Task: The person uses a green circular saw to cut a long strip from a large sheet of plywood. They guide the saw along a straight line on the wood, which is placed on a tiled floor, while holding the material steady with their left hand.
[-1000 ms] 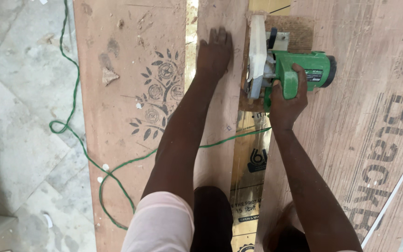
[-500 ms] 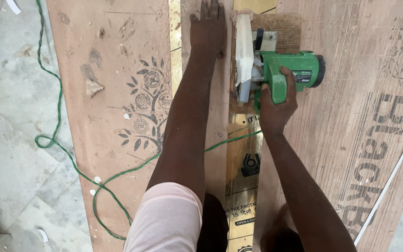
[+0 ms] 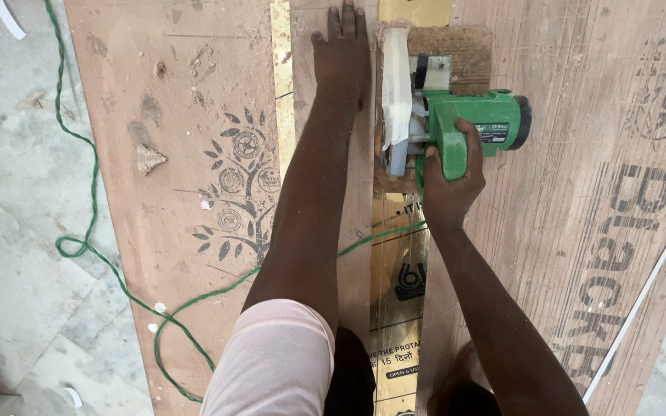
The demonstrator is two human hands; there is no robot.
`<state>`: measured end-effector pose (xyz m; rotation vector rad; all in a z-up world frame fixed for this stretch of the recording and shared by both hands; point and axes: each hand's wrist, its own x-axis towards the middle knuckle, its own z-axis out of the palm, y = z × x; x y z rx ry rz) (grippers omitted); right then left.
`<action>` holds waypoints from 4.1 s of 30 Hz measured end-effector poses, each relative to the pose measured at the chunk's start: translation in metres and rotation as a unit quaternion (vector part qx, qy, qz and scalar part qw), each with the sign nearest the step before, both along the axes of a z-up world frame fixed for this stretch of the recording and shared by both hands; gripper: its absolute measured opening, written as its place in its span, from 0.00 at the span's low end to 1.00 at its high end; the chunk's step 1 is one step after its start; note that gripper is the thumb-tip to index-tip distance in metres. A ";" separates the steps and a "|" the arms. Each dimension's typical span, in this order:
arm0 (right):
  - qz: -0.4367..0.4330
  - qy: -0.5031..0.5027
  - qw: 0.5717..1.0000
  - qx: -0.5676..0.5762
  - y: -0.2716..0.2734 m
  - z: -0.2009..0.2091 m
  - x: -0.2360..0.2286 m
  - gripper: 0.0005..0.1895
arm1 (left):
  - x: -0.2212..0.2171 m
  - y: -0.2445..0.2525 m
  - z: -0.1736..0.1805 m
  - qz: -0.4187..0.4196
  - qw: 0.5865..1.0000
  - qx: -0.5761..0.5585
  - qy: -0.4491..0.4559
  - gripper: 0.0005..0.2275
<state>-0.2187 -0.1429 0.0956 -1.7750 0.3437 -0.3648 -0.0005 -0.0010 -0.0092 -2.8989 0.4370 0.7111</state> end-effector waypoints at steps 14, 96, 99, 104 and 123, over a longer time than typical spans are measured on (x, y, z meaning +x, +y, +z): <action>0.010 -0.005 1.000 -0.019 -0.002 0.001 0.016 0.28 | 0.005 0.001 -0.035 0.012 0.999 -0.003 -0.052 0.44; 0.016 -0.043 0.997 0.058 -0.015 -0.027 0.076 0.29 | -0.003 -0.004 -0.026 0.038 0.995 -0.042 -0.084 0.38; 0.026 -0.052 0.997 0.059 -0.017 -0.029 0.078 0.27 | -0.003 -0.003 -0.007 0.033 0.999 -0.026 -0.022 0.48; 0.029 -0.051 0.995 0.078 -0.018 -0.030 0.080 0.27 | -0.004 -0.002 -0.016 0.043 0.994 -0.059 -0.077 0.43; 0.036 -0.075 0.994 0.075 -0.019 -0.035 0.090 0.27 | -0.050 0.018 -0.003 -0.053 0.946 -0.126 -0.293 0.17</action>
